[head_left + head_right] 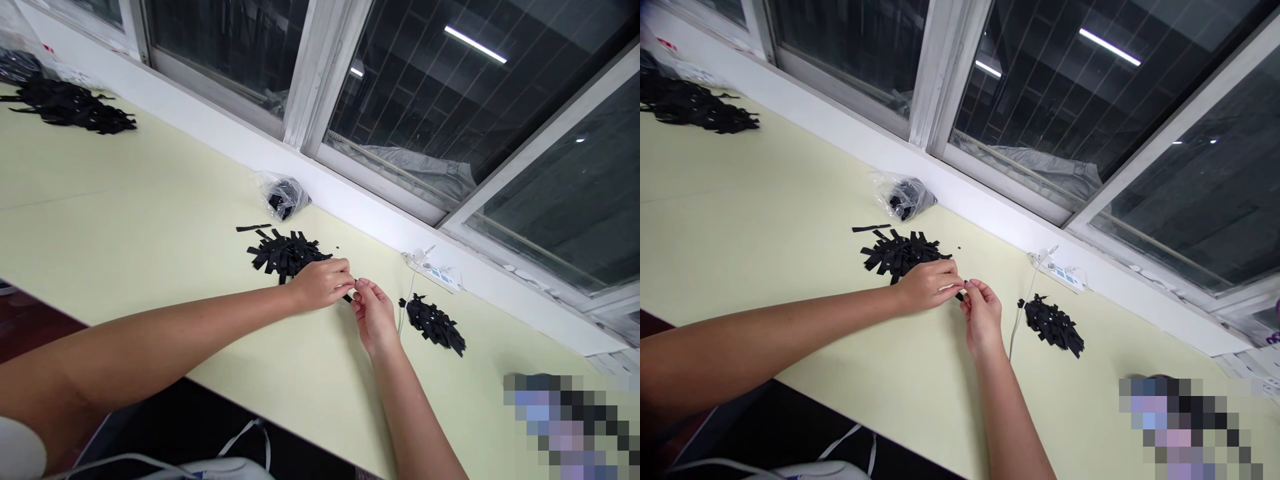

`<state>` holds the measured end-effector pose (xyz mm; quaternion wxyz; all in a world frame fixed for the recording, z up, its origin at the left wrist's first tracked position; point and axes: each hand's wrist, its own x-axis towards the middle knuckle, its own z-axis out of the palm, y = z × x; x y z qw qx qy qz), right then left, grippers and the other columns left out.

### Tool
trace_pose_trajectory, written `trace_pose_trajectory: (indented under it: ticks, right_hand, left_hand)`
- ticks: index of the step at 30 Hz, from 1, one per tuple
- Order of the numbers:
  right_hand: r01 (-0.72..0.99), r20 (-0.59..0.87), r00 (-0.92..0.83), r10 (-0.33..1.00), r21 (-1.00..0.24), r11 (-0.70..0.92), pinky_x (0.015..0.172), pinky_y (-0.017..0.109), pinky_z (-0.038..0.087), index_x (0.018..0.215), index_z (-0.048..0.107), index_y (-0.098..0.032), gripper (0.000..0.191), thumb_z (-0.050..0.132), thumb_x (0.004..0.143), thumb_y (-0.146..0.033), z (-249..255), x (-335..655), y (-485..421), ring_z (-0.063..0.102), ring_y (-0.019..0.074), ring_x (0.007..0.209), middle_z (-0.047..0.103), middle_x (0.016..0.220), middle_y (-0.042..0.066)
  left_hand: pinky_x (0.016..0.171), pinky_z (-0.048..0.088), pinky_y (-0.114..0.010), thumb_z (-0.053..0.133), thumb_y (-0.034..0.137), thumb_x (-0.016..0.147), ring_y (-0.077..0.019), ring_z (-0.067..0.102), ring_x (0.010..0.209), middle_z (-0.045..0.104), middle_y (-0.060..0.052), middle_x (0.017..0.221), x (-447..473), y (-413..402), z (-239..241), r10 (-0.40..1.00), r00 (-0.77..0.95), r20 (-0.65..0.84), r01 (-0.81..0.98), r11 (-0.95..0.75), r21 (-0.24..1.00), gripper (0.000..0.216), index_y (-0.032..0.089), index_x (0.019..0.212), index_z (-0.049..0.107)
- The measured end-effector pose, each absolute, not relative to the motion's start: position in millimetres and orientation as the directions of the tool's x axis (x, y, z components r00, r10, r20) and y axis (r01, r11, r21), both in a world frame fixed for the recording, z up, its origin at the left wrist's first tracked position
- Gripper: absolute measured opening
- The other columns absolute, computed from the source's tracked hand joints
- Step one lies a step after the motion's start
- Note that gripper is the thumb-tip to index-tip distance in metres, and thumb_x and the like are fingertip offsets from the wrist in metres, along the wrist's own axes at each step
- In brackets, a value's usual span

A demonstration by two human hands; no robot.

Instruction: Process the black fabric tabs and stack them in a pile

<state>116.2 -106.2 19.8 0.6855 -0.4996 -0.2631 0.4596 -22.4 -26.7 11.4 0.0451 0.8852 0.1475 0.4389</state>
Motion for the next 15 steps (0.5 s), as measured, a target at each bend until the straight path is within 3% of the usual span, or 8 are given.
trace_pose_trajectory:
  ticks: [5, 15]
  right_hand:
    - [-0.356, -0.097, 0.437, 0.894, -0.932, 0.073, 0.048, 0.018, 0.039, 0.085, 0.069, -0.018, 0.035, 0.088, 0.058, -0.029, 20.8, 115.5, -106.4, 0.047, 0.0060, 0.057, 0.059, 0.071, -0.003]
    - [-0.340, -0.088, 0.466, 0.880, -0.937, 0.086, 0.048, 0.019, 0.039, 0.084, 0.069, -0.018, 0.034, 0.086, 0.057, -0.030, 16.6, 115.5, -104.0, 0.046, 0.0064, 0.055, 0.059, 0.067, -0.003]
  left_hand:
    - [0.071, 0.047, -0.024, 0.052, 0.024, 0.097, -0.0126, 0.059, 0.079, 0.061, -0.004, 0.089, -22.0, -27.6, 12.0, 0.347, 0.532, 0.772, 0.252, -0.936, 0.247, 0.020, 0.017, 0.097, 0.071]
    - [0.070, 0.046, -0.024, 0.055, 0.023, 0.095, -0.0122, 0.059, 0.077, 0.061, -0.003, 0.086, -20.3, -29.2, 9.7, 0.393, 0.536, 0.748, 0.230, -0.920, 0.319, 0.019, 0.018, 0.093, 0.073]
